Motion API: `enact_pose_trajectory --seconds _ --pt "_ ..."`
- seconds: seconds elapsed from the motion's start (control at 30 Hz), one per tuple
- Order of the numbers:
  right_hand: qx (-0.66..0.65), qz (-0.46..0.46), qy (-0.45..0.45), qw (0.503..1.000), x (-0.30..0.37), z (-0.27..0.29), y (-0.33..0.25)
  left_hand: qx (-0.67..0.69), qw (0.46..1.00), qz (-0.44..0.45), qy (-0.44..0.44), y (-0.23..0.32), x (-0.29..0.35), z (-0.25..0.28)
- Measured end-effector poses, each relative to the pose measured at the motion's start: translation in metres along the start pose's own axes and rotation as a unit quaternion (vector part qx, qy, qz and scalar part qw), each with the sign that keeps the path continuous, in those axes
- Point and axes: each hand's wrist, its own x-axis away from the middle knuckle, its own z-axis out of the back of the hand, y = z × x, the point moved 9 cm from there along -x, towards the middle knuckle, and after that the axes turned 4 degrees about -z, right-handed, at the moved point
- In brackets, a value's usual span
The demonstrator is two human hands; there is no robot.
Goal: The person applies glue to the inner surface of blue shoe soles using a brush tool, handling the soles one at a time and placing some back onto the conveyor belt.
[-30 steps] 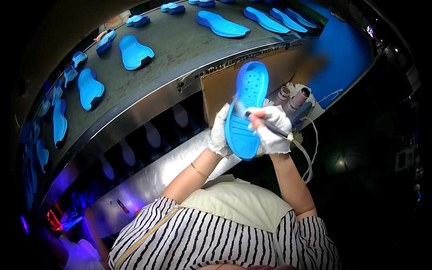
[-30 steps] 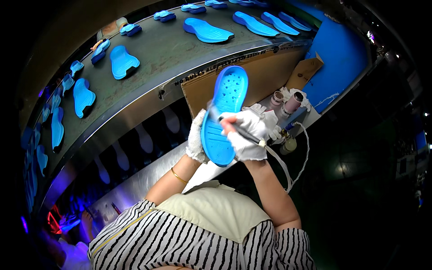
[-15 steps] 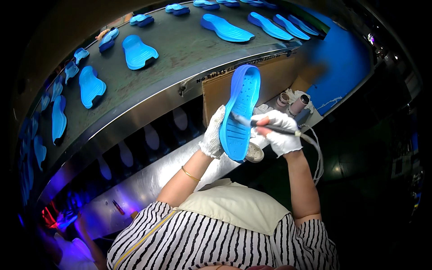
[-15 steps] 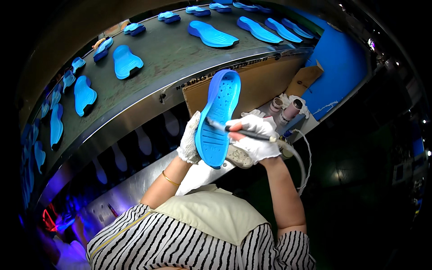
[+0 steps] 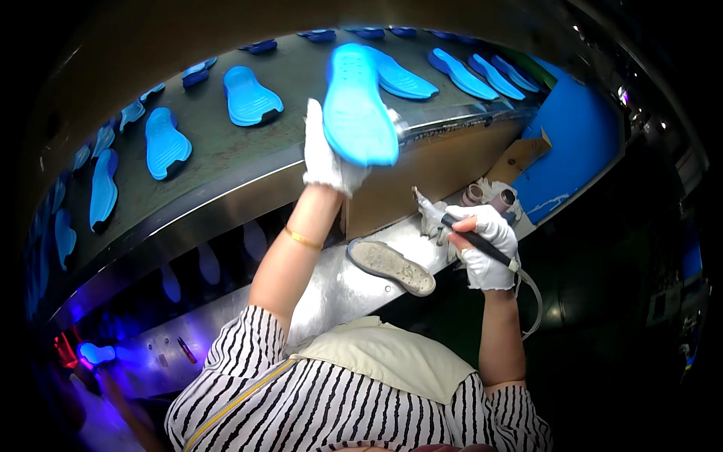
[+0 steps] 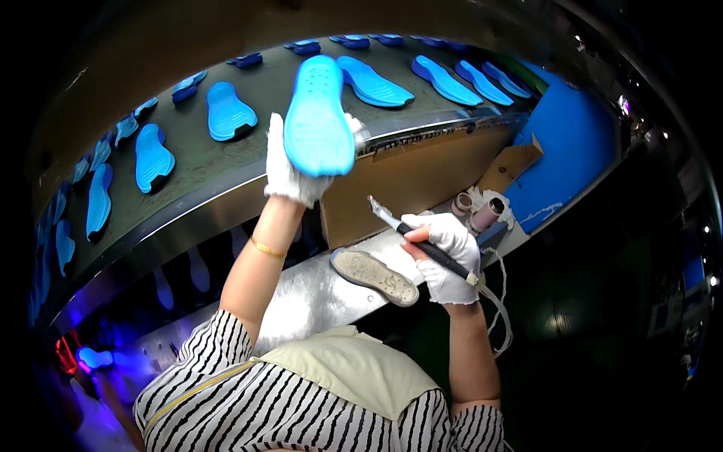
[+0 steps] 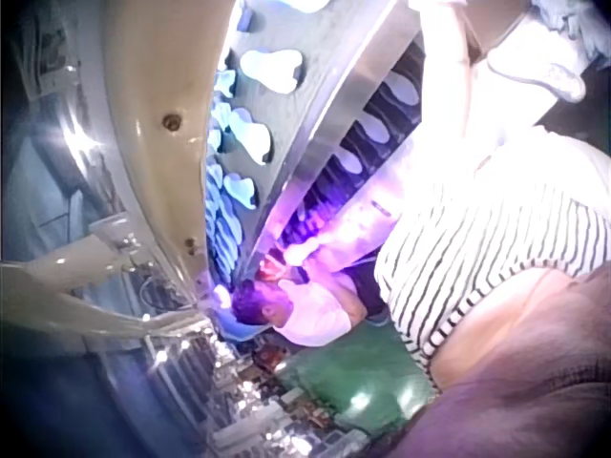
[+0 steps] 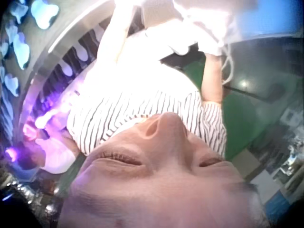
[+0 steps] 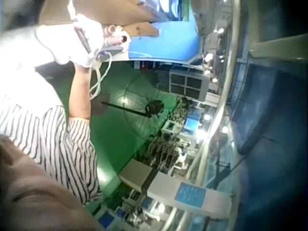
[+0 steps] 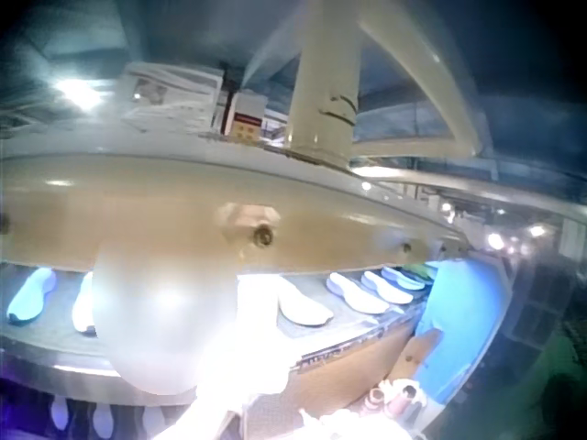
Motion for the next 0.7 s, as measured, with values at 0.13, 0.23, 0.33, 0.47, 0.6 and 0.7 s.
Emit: enact_pose_trajectory --seconds 0.13,0.23,0.33,0.47,0.6,0.7 --pt "0.000 -0.005 -0.024 1.000 0.008 -0.016 0.006 0.223 0.973 0.022 0.044 0.006 -0.022 0.020" --pt "-0.095 -0.147 0.001 0.985 0.020 -0.013 0.030 0.015 0.987 0.093 0.128 -0.015 0.008 0.016" --pt "-0.099 -0.157 -0.005 0.983 0.025 -0.010 0.043 -0.443 0.894 -0.072 0.009 0.023 0.025 0.003" --pt "-0.106 -0.165 -0.008 0.981 0.030 -0.016 0.053 -0.897 0.144 -0.418 -0.007 0.098 0.061 -0.065" --pt "-0.183 -0.192 -0.022 0.964 0.037 -0.034 0.064 -0.960 0.211 -0.133 0.129 0.169 0.048 0.012" --pt "-0.203 -0.208 -0.022 0.957 0.042 -0.035 0.075 -0.979 0.087 -0.120 0.137 0.159 0.067 -0.007"
